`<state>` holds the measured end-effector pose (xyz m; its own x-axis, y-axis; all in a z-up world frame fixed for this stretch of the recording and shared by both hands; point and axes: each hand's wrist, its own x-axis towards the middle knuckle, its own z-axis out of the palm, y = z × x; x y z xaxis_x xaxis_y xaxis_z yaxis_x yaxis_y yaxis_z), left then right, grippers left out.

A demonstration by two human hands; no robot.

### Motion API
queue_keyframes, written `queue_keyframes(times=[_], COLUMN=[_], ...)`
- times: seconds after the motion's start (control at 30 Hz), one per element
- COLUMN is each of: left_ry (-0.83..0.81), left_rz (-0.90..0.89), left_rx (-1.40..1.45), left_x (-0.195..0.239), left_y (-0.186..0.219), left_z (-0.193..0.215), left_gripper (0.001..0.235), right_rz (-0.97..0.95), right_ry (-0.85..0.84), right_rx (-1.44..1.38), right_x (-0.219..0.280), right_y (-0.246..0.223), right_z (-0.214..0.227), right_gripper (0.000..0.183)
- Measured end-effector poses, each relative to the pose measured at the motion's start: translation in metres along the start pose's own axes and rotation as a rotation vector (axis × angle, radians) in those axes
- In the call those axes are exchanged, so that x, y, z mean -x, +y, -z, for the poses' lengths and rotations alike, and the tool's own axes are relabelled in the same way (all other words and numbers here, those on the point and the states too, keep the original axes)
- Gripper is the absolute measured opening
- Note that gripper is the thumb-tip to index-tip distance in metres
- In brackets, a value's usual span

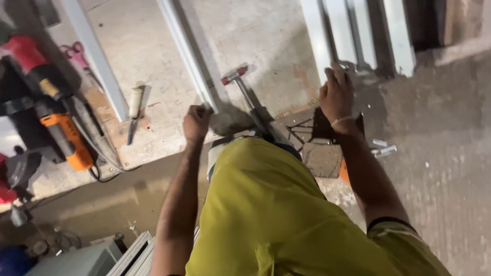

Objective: The person is using a hammer and a chisel-like tool to fit or adjust plastic end caps or components into aluminum metal profiles.

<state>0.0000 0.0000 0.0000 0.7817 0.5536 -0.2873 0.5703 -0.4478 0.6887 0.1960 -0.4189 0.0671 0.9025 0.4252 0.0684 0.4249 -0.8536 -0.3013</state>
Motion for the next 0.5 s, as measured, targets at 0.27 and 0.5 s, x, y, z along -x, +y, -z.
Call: queue_keyframes(times=[0.27, 0.5], left_ry=[0.008, -0.149], left_rz=[-0.033, 0.154], left_rx=[0.033, 0.013], left_x=[0.034, 0.132], left_y=[0.002, -0.044], left_z=[-0.002, 0.026], left_gripper=[0.04, 0.043], right_rz=[0.143, 0.764], right_ry=[0.07, -0.309], right_rx=[0.028, -0.535], right_x=[-0.008, -0.001], right_y=[-0.062, -0.184], right_z=[-0.016, -0.066], right_gripper=[0.05, 0.037])
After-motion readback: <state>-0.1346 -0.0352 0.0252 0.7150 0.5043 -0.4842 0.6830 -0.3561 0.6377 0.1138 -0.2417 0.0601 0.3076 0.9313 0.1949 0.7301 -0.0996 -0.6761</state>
